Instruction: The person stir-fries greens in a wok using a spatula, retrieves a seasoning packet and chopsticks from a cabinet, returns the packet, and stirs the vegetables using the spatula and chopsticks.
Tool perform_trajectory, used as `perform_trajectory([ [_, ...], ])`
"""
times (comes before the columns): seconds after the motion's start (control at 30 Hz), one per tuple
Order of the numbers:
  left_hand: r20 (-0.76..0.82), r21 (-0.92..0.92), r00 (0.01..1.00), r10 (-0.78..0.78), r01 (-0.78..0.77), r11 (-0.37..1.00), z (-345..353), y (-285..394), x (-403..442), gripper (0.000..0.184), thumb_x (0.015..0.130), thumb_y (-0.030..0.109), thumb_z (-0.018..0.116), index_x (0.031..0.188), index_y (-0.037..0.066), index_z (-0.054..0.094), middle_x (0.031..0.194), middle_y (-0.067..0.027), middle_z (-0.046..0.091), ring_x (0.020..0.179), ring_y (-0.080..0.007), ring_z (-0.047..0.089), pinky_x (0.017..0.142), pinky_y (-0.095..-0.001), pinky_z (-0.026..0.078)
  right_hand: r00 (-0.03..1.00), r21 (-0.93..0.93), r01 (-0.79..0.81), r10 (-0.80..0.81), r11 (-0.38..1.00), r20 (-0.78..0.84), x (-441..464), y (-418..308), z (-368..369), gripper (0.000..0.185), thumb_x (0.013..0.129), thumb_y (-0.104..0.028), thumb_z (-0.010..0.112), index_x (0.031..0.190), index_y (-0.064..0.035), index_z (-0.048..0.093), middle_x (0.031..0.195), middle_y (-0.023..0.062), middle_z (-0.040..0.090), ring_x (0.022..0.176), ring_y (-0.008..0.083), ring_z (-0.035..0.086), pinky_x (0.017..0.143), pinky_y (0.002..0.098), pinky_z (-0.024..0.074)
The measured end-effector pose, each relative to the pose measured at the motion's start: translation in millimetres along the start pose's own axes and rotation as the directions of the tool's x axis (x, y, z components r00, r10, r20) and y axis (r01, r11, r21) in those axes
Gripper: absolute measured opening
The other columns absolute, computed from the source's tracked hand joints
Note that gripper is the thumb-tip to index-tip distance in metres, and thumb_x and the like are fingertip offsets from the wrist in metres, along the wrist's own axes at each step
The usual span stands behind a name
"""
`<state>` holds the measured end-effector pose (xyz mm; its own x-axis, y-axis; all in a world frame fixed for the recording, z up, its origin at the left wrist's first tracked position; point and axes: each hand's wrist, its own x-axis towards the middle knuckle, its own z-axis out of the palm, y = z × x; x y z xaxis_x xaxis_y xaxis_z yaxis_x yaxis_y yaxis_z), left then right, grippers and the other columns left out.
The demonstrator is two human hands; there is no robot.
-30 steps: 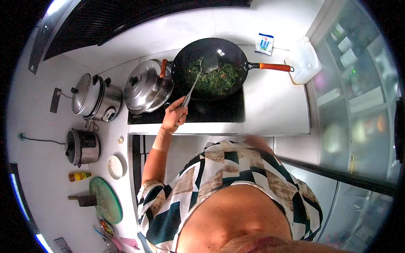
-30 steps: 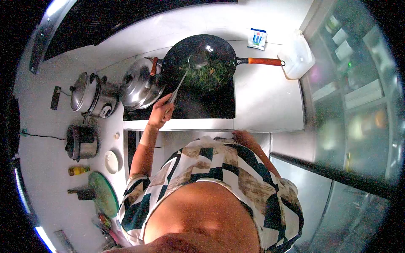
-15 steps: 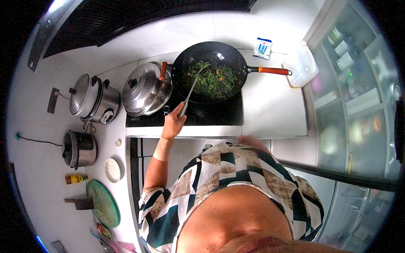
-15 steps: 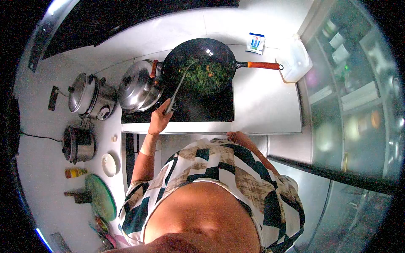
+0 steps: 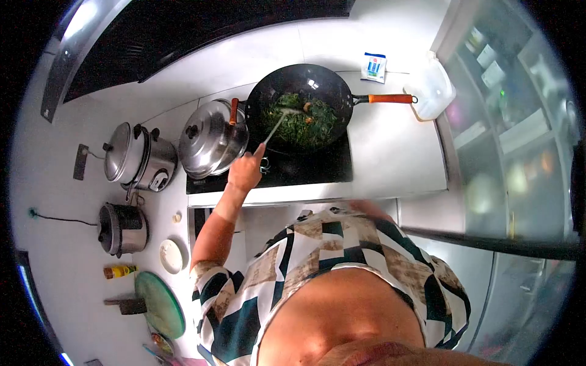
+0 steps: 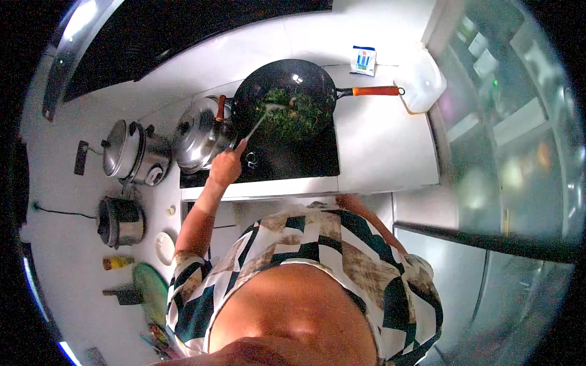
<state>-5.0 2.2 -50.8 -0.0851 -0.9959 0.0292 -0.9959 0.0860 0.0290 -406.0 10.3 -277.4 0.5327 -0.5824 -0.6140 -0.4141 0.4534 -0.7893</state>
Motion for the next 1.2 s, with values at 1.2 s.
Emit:
perform_trajectory([
  [1.2, 0.011, 0.011, 1.000, -0.016, 0.016, 1.000, -0.9, -8.0, 22.2, 0.060, 0.077, 0.004, 0.050, 0.133, 0.026, 0.045, 0.086, -0.0211, 0.064, 0.071, -0.0403, 0.062, 0.062, -0.0485, 0.051, 0.916, -0.656, 0.308, -0.401, 0.689, 0.009, -7.8, 39.3, -0.3, 0.023, 0.085, -0.022, 0.056, 0.096, -0.0027, 0.058, 0.091, 0.0220, 0.063, 0.083, 0.0401, 0.060, 0.073, 0.0476, 0.0495],
])
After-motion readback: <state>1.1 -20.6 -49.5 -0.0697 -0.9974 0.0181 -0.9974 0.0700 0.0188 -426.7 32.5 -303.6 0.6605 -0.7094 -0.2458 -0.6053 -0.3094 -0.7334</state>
